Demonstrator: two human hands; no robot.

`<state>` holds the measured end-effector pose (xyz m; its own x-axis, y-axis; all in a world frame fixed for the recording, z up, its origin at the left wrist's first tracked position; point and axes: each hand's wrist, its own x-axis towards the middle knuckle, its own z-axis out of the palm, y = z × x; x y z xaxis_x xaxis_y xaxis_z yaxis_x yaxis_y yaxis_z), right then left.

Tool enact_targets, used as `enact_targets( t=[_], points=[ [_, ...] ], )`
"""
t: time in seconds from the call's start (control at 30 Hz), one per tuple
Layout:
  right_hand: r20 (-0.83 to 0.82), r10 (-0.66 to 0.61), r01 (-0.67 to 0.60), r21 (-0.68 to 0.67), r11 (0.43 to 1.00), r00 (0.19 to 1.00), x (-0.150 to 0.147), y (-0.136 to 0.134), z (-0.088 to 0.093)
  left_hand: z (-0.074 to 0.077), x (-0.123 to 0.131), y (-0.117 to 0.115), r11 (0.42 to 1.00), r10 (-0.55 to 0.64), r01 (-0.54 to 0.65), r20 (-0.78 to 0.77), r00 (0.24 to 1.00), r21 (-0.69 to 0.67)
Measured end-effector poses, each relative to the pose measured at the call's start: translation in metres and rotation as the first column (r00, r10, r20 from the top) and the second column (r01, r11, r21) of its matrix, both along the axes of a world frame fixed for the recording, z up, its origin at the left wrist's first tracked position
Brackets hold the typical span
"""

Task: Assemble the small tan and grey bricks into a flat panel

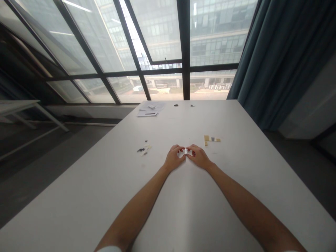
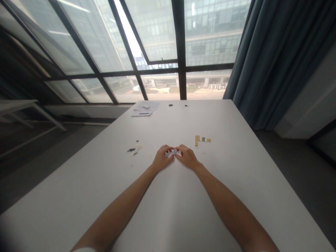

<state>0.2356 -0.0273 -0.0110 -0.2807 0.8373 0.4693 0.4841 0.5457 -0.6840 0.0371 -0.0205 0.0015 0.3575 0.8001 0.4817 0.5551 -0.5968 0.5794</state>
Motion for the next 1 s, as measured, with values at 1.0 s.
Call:
enact_targets(
  t=[1.0],
  points=[
    [0.056,0.004,-0.005,0.029,1.0,0.998,0.007,0.003,0.024,-0.003,-0.001,0.005,0.998,-0.03,0.035,0.106,0.994,-0.045]
  ],
)
